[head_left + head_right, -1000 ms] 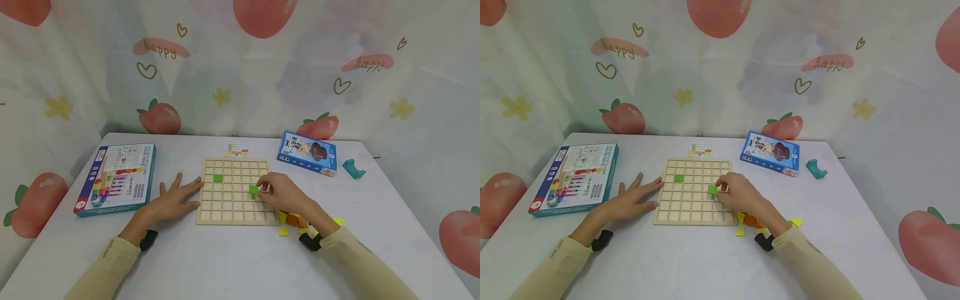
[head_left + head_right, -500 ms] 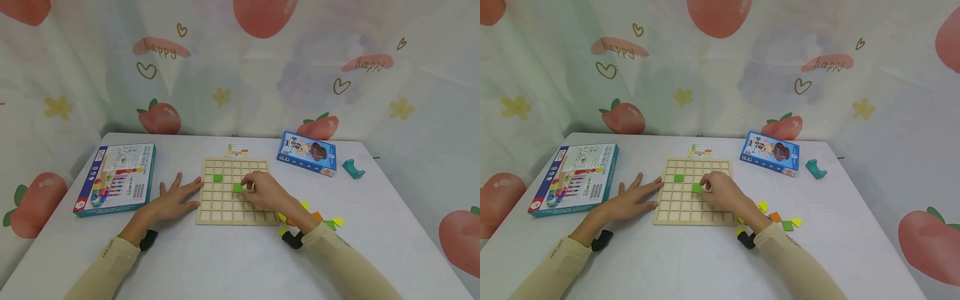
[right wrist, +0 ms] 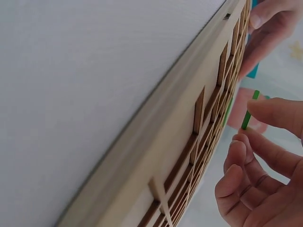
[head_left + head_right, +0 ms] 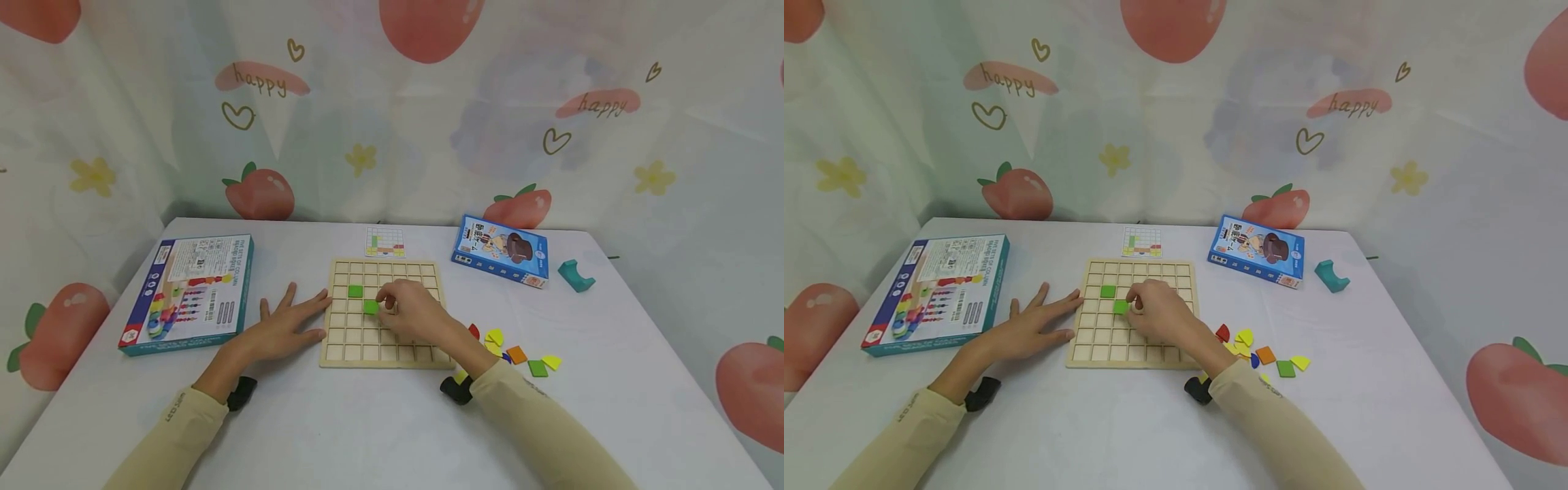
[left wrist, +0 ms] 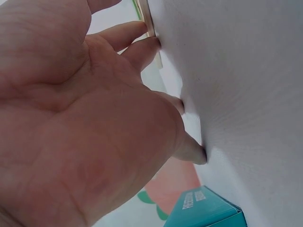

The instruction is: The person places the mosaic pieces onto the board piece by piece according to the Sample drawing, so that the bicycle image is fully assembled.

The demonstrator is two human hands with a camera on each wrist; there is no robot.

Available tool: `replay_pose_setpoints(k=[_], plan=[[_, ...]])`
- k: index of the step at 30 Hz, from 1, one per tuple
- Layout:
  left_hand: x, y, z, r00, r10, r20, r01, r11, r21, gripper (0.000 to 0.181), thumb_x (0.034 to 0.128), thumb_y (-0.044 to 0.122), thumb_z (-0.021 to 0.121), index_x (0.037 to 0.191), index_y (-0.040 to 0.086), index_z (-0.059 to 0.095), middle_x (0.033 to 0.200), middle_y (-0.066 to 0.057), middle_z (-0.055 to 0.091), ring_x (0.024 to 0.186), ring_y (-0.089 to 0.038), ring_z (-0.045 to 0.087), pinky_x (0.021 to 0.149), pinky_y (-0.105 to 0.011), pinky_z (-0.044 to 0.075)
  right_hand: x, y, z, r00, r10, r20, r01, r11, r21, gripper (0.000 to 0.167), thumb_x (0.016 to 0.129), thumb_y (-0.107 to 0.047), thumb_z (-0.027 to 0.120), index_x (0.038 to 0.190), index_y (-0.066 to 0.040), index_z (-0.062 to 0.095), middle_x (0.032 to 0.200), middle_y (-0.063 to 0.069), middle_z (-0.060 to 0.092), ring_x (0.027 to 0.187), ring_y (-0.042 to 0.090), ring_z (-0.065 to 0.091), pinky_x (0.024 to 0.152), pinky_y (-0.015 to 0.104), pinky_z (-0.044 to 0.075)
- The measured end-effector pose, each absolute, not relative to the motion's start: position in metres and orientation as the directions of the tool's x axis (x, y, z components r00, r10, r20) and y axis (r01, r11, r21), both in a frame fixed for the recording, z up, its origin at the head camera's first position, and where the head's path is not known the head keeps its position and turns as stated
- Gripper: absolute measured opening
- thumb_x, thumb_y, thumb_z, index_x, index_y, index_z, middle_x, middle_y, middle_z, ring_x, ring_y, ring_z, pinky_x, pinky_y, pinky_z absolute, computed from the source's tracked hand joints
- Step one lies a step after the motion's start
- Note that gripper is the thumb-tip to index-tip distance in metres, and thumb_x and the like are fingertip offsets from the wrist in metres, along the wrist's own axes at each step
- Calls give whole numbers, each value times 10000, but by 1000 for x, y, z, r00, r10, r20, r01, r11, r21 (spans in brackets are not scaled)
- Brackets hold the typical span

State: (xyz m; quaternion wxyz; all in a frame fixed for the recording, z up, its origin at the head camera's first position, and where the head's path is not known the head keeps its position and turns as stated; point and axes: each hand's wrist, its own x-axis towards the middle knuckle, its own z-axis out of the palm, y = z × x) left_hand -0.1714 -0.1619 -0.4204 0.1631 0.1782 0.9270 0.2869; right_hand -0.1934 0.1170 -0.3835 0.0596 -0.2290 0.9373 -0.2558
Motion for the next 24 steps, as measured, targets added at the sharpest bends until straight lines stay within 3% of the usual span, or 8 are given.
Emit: replay_pose_setpoints(k=[24], plan=[[-172,-162,-420,-881,423,-211,233,777,585,700,1052,393,636,1672,240,350,1786,-29,223,1635,-523,-142,1139,-880,-164,-210,92,-390,-890,-453,-54,-376,796,-475,241,955,-200,784,1162,-76,769,916,39,707,812,158,604,736,293,512]])
